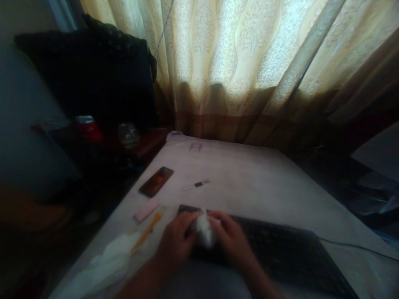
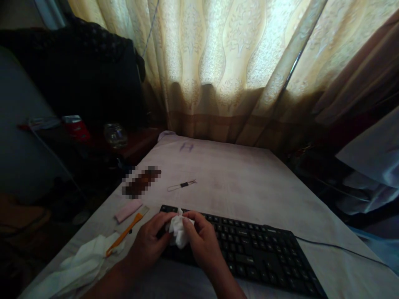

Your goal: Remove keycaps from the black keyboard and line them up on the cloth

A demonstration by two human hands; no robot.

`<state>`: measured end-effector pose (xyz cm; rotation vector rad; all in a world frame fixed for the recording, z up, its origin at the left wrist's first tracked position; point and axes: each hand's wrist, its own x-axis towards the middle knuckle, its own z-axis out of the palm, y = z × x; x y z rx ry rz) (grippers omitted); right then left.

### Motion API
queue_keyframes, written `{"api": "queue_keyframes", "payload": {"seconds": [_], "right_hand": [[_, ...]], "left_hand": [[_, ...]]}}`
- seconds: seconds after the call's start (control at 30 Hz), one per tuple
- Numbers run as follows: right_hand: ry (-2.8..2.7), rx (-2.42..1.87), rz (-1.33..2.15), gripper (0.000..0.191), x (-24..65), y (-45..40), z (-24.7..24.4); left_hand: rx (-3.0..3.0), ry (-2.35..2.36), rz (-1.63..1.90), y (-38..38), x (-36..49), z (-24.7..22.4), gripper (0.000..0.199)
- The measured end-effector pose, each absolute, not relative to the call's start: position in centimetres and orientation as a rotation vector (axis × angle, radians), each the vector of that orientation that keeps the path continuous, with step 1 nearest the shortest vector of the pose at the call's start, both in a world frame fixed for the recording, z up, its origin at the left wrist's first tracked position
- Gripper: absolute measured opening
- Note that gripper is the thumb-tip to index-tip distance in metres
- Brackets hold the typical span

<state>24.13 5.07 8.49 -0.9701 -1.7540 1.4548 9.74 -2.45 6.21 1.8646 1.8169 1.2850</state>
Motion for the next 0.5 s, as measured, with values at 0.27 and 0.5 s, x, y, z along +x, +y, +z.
{"api": "queue_keyframes", "payload": {"seconds": [0.27,0.5], "right_hand": [[-1.853,-1.028,1.117,0.025,26.6,5.2,7.4],[-2.029,-0.931,1.066,0.022,27.2,3.8,6.0]], "left_hand": [[1.55,2.514,1.242,-1.6,3.6,7.6,0.022],[1.582,2.587,0.883,-1.1,1.9,6.1,0.038]]}}
